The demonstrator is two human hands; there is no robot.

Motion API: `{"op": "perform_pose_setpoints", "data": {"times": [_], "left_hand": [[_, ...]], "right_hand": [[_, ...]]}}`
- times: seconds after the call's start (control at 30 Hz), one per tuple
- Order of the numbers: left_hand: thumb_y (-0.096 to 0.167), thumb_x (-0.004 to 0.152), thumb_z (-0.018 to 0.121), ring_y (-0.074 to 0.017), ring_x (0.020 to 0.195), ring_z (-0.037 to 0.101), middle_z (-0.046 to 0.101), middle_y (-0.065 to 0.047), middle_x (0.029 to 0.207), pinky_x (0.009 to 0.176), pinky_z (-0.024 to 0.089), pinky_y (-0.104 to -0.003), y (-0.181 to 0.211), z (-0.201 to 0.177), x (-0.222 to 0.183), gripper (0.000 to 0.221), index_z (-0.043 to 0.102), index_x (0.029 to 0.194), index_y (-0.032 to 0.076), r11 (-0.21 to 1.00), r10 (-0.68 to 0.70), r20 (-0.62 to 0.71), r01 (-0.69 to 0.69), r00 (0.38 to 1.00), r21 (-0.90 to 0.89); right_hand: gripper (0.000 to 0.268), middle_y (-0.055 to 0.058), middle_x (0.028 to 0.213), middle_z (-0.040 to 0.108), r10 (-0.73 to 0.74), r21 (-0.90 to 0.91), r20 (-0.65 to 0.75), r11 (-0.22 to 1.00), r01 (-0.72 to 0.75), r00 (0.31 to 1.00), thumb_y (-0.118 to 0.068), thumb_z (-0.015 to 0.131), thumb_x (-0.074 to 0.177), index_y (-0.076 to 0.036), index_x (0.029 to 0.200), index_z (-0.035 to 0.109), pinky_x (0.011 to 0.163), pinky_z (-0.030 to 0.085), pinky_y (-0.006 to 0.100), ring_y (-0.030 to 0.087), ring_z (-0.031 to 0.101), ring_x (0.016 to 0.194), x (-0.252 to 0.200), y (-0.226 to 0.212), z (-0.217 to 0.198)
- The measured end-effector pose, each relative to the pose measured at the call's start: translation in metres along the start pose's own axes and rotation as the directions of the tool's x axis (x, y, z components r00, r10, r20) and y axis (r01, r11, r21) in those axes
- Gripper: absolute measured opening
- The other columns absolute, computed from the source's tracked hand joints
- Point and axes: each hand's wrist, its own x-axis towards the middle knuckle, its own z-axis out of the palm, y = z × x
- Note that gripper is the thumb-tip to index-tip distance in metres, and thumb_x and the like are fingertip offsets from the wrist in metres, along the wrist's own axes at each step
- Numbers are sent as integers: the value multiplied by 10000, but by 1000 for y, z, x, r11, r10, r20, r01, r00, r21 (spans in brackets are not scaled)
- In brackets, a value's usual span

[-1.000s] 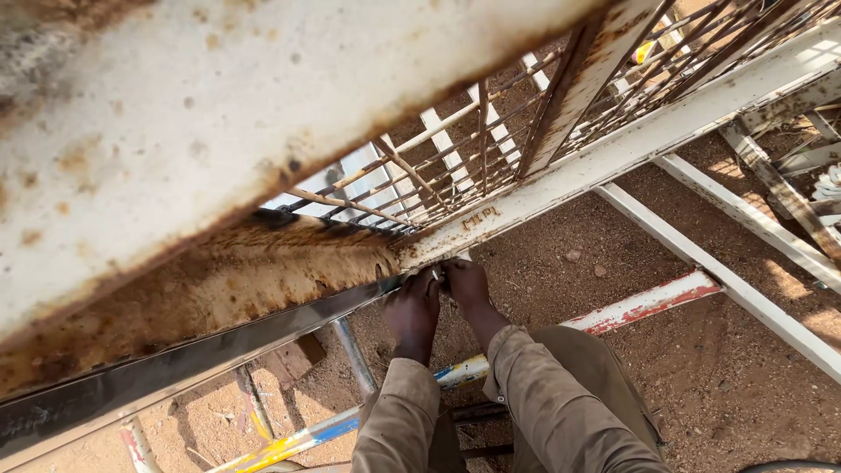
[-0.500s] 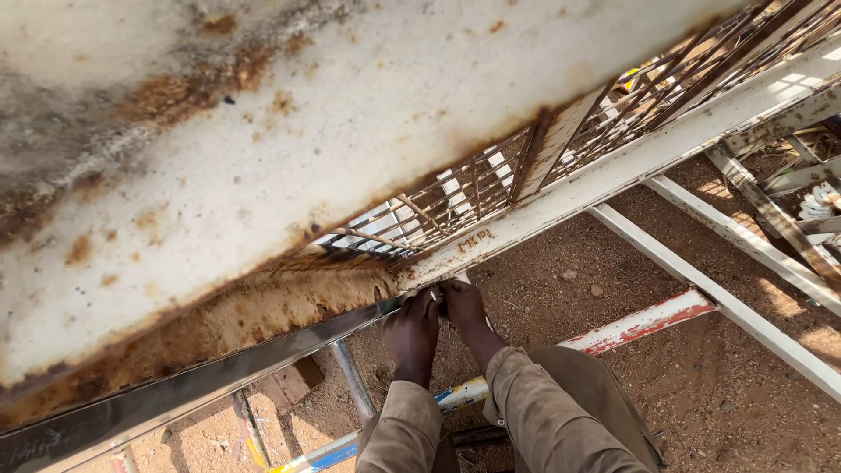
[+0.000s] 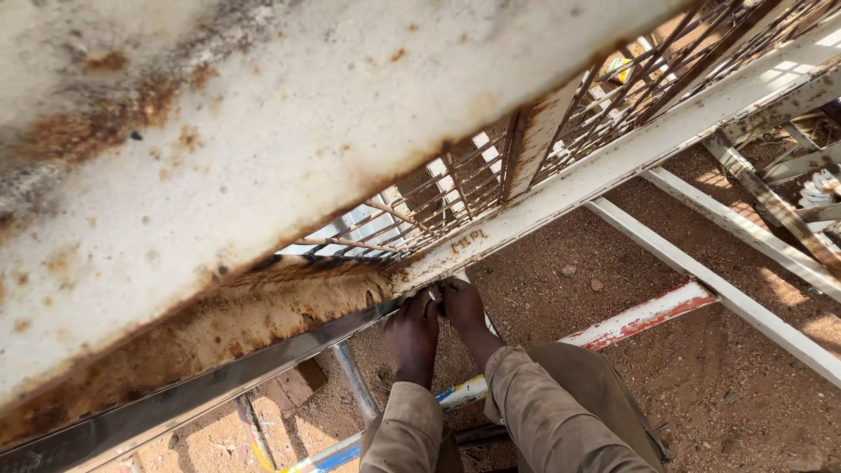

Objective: The recorder grinds a metal component with an angle grinder and then fits a metal sheet into a frame structure.

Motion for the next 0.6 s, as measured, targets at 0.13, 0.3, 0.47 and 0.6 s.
{"op": "perform_pose_setpoints", "data": {"times": [0.13,0.3,0.47,0.6], "left_hand": [[393,881,766,-224,704,755,800,-31,929,642,608,-364,2,0,1,251,805,1026,192,1000,-16,-3,16,1000,21],[403,888,757,-230,758,770,795,-84,968,669,616,-365,-4,8,-3,260,800,1062,216,996,62,-81,-56,995,68],[382,888,766,-239,746,767,799,-91,963,659,616,-368,-1,2,0,252,804,1065,205,997,57,-57,-54,997,55],[361,881,788,-233,716,763,808,-66,927,649,615,-368,3,-2,2,254,807,1068,191,1000,17,-14,-17,1000,3]], "right_hand": [[243,69,693,680,-3,28,25,1000,2,1000,-165,591,1015,12,960,748,505,472,293,132,599,537,6,8,-1],[229,63,715,676,2,116,62,993,-9,998,-135,575,1011,12,964,744,505,462,292,126,593,553,12,17,-1],[227,57,727,668,36,157,71,987,-47,997,-135,561,1017,7,973,733,505,457,292,126,584,554,17,22,0],[242,66,733,668,17,135,86,990,-28,996,-149,557,1028,7,964,730,518,470,305,134,592,562,20,29,-2]]}}
